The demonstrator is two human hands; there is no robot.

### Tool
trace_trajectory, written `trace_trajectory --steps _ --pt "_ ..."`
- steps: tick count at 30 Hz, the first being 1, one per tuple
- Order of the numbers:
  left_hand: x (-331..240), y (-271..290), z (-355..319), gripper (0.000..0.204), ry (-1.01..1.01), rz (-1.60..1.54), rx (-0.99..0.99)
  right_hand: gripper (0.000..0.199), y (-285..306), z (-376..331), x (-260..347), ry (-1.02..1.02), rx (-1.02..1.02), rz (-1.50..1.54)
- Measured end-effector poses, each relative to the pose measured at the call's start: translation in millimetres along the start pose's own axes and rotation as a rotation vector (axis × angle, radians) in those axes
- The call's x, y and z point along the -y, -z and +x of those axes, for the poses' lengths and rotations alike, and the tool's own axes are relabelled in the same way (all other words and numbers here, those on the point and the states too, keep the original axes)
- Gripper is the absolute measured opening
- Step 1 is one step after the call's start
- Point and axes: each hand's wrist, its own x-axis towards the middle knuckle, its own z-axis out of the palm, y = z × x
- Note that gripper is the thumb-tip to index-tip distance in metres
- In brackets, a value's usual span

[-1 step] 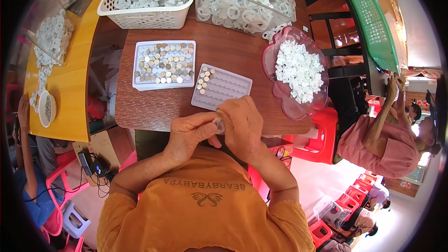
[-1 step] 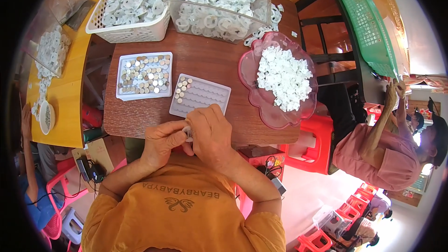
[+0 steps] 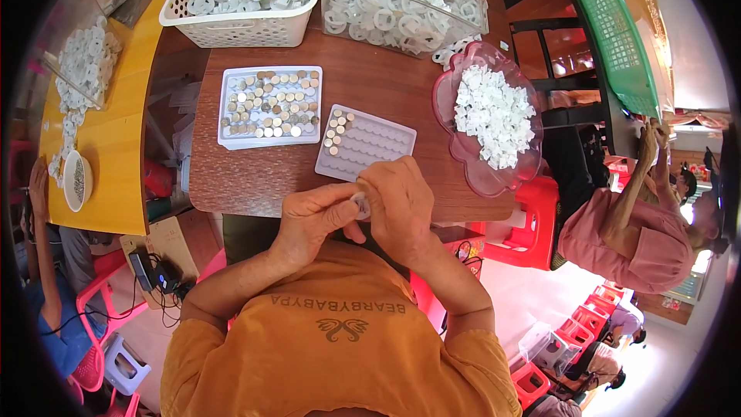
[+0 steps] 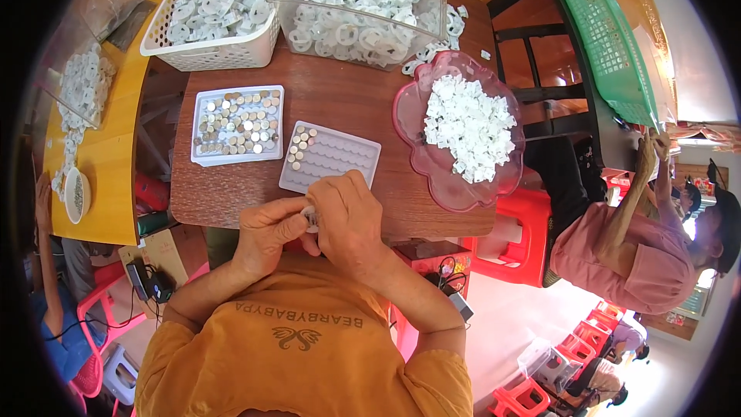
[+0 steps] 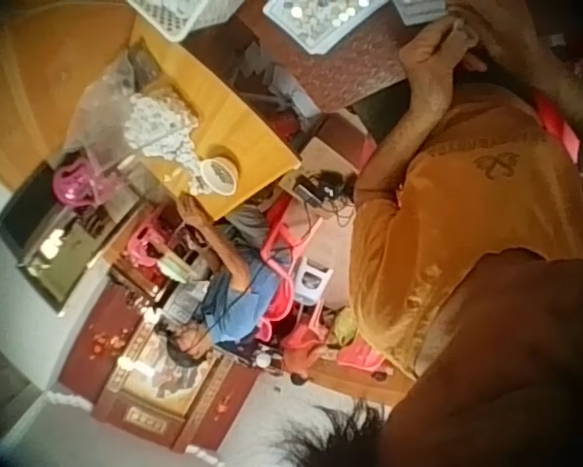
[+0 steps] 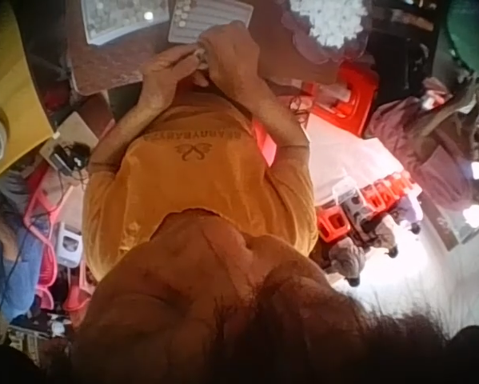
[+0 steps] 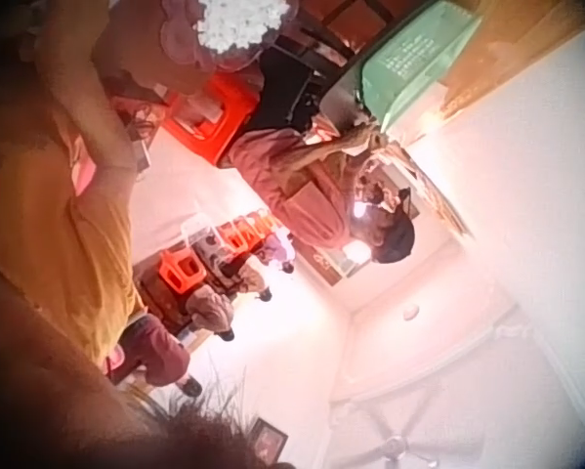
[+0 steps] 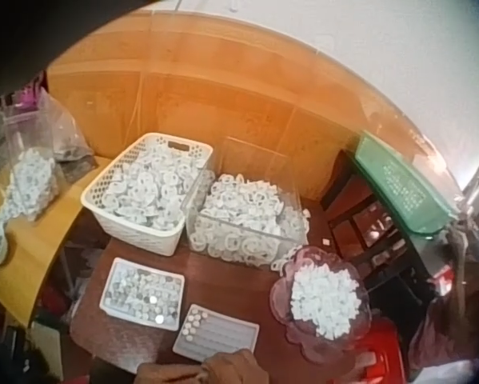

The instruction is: Assembling small plastic housings and metal components by hand at a manufacturing workstation.

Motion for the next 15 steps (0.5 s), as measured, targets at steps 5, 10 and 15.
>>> trace_trajectory --steps 5,10,15 --pt "6.9 1.0 33.8 0.033 -0.033 0.08 -0.066 0.015 -19.0 5.1 -34.9 -0.011 -0.098 -0.072" --pt "-1.7 10.1 35.4 0.03 -0.067 -0.113 -0.053 0.014 -5.9 3.9 -31.4 -0.087 -0.266 -0.01" --pt "-15.8 19.2 13.3 0.032 -0.119 -0.061 -0.058 0.015 14.7 -21.0 -27.7 0.002 -0.256 0.017"
